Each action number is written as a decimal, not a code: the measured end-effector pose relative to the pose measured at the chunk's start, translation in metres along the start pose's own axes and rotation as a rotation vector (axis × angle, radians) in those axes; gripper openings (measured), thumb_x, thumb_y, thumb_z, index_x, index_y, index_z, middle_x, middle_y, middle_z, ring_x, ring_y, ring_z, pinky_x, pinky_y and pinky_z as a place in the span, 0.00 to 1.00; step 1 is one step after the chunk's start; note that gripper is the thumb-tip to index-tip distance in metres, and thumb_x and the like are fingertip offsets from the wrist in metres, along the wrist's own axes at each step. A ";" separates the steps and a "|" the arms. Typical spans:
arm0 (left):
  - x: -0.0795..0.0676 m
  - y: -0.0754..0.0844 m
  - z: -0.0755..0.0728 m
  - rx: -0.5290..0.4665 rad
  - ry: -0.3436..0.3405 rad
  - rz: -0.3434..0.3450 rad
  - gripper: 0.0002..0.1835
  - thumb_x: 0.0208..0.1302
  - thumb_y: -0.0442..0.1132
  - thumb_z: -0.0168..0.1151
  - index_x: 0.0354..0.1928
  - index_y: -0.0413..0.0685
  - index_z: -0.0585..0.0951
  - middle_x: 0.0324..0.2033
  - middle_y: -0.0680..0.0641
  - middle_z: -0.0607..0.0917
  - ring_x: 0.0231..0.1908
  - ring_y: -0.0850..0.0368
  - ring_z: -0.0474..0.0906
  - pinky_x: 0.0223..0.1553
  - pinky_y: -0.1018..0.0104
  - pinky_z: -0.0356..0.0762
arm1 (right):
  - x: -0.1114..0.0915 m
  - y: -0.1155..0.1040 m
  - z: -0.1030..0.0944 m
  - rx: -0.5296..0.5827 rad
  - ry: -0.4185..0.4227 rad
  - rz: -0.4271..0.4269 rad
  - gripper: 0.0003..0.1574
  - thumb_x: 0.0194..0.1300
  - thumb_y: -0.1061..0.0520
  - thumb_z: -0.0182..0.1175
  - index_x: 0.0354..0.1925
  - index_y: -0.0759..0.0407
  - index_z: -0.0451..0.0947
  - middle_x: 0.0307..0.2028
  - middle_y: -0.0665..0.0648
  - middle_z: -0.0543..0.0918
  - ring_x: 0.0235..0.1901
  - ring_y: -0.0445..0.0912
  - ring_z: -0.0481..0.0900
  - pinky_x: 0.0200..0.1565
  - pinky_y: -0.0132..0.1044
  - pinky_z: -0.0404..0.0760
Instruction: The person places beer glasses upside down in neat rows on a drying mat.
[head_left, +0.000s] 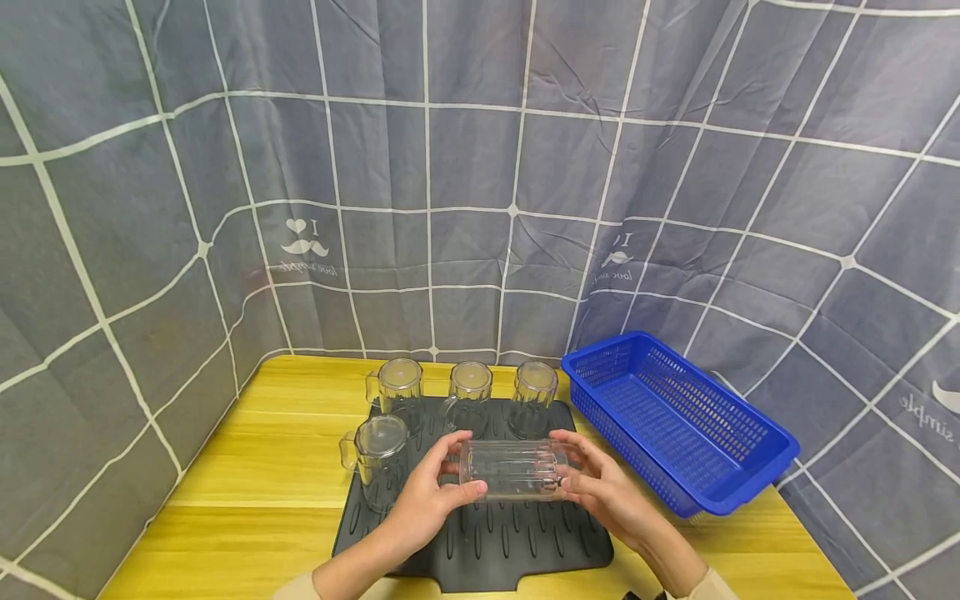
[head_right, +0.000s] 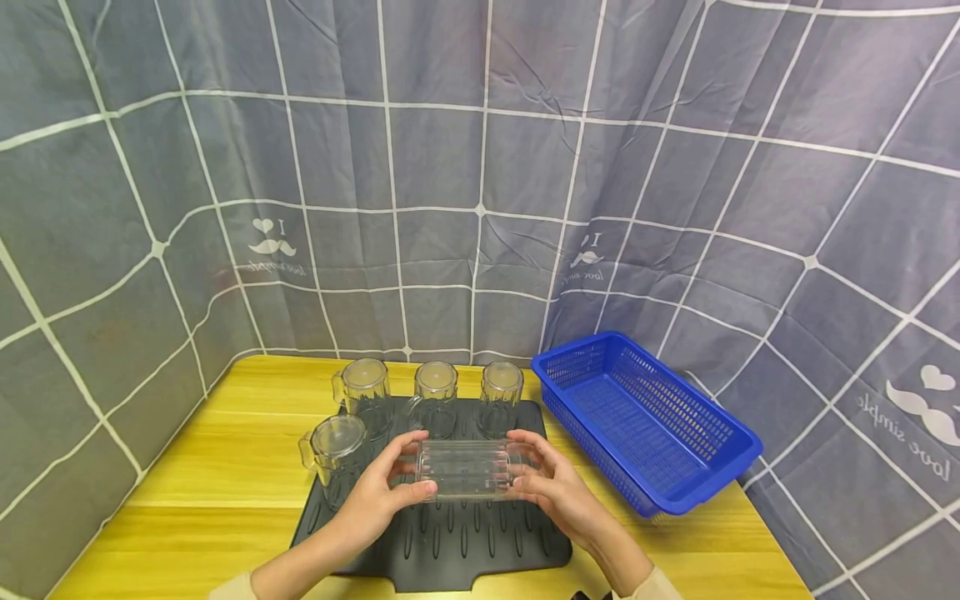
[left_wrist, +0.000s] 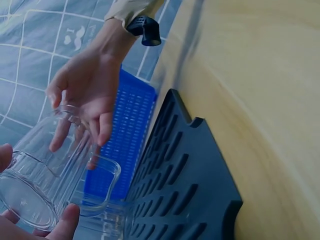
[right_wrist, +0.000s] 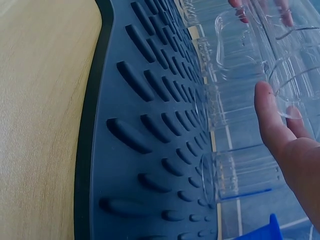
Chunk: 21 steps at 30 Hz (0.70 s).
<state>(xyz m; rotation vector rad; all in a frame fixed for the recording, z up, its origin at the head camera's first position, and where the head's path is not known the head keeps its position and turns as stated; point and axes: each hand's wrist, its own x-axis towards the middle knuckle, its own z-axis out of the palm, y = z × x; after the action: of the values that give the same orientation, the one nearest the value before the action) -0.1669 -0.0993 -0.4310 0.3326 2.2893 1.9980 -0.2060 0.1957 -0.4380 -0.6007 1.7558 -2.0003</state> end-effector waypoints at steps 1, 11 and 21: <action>0.001 0.001 -0.001 0.005 0.001 0.004 0.35 0.64 0.46 0.70 0.72 0.55 0.68 0.64 0.41 0.71 0.57 0.48 0.72 0.49 0.57 0.78 | 0.000 0.000 0.000 -0.007 0.009 0.013 0.39 0.71 0.67 0.54 0.75 0.59 0.54 0.70 0.63 0.63 0.63 0.52 0.74 0.58 0.43 0.80; 0.008 0.013 -0.008 0.072 -0.006 0.055 0.33 0.63 0.42 0.72 0.69 0.58 0.72 0.60 0.45 0.74 0.51 0.52 0.73 0.46 0.63 0.78 | 0.001 0.004 0.002 -0.063 -0.035 0.025 0.43 0.68 0.69 0.56 0.76 0.57 0.53 0.73 0.65 0.58 0.64 0.53 0.73 0.58 0.46 0.80; 0.015 0.021 -0.013 0.174 -0.046 0.101 0.33 0.62 0.44 0.72 0.69 0.57 0.72 0.54 0.44 0.74 0.41 0.53 0.77 0.39 0.65 0.80 | 0.004 0.009 0.002 -0.058 -0.083 0.000 0.43 0.69 0.70 0.56 0.76 0.59 0.53 0.70 0.58 0.64 0.62 0.51 0.76 0.55 0.45 0.81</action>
<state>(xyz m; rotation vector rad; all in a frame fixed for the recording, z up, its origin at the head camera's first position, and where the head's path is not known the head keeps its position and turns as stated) -0.1814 -0.1062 -0.4069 0.5114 2.4692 1.8156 -0.2079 0.1902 -0.4465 -0.6921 1.7694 -1.9020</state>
